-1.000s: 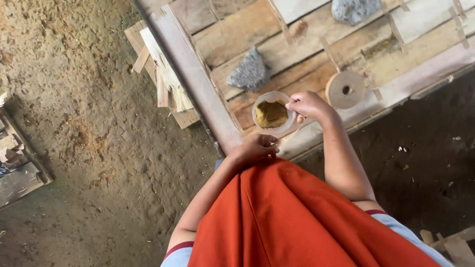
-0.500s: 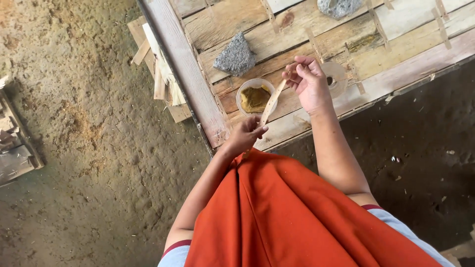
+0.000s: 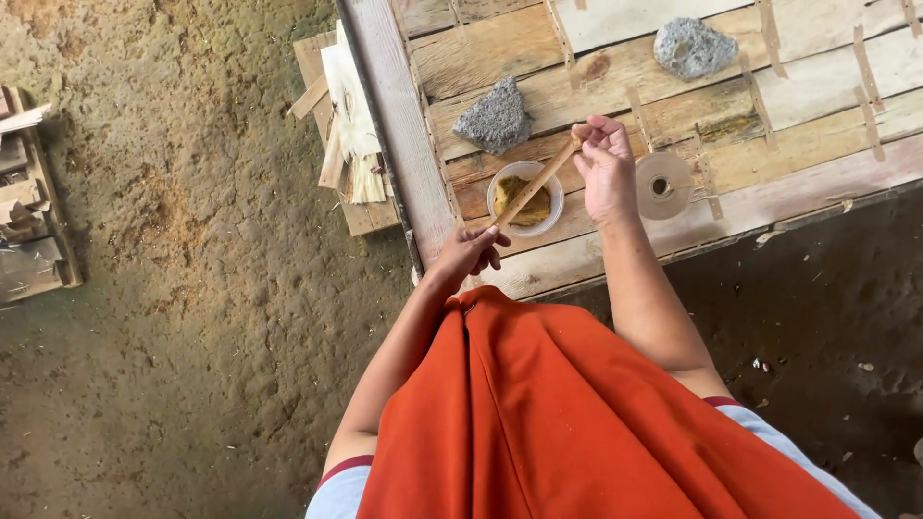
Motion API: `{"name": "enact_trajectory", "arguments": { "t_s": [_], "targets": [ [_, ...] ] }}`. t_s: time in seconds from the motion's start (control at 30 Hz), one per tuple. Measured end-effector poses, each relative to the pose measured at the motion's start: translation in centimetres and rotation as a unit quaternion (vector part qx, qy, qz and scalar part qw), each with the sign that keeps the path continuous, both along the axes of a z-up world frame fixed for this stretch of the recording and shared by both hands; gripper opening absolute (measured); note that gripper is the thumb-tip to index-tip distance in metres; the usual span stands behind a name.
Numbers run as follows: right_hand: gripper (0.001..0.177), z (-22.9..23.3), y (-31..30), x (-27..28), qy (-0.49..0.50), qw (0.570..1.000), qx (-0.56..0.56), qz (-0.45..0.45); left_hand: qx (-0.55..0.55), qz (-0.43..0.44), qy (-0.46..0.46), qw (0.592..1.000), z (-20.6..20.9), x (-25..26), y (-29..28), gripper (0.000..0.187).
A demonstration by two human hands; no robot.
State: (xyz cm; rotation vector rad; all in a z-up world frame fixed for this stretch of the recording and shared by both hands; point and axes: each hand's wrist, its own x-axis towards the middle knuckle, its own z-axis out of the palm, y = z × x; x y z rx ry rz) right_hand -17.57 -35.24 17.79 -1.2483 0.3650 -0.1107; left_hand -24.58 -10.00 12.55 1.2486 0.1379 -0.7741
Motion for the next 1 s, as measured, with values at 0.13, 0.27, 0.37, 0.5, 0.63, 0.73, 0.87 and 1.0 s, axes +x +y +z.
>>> {"name": "enact_trajectory", "arguments": {
  "t_s": [0.13, 0.27, 0.37, 0.5, 0.63, 0.73, 0.87, 1.0],
  "targets": [
    [0.048, 1.5, -0.1, 0.2, -0.034, 0.995, -0.091, -0.015, 0.004, -0.002, 0.006, 1.000, 0.0, 0.4, -0.3, 0.033],
    [0.063, -4.6, -5.1, 1.9, -0.083, 0.900, -0.427, 0.016, 0.021, 0.001, 0.005, 1.000, 1.3, 0.9, -0.6, 0.033],
    [0.077, -1.4, -3.3, 1.3, 0.014, 0.768, -0.640, 0.028, 0.063, -0.003, 0.025, 0.998, 3.4, 1.1, -1.3, 0.032],
    [0.056, 1.7, -3.2, 0.6, -0.003, 0.708, -0.702, -0.076, 0.116, -0.010, 0.050, 0.992, 4.2, 2.2, -1.4, 0.035],
    [0.062, -2.9, -1.2, -2.1, -0.273, 0.647, -0.707, -0.086, 0.156, 0.002, 0.000, 0.988, 2.5, 3.2, -2.9, 0.033],
    [0.051, -4.7, 3.2, -6.1, -0.289, 0.714, -0.629, 0.106, 0.255, -0.044, -0.023, 0.966, 0.0, 4.3, -3.4, 0.033],
    [0.098, -6.9, 4.7, -7.8, -0.176, 0.655, -0.678, 0.284, 0.343, -0.101, -0.055, 0.932, -0.5, 4.5, -3.9, 0.033],
    [0.109, -6.8, 5.1, -7.6, -0.151, 0.652, -0.685, 0.288, 0.356, -0.080, -0.077, 0.928, -0.9, 4.7, -4.3, 0.035]
  ]
}}
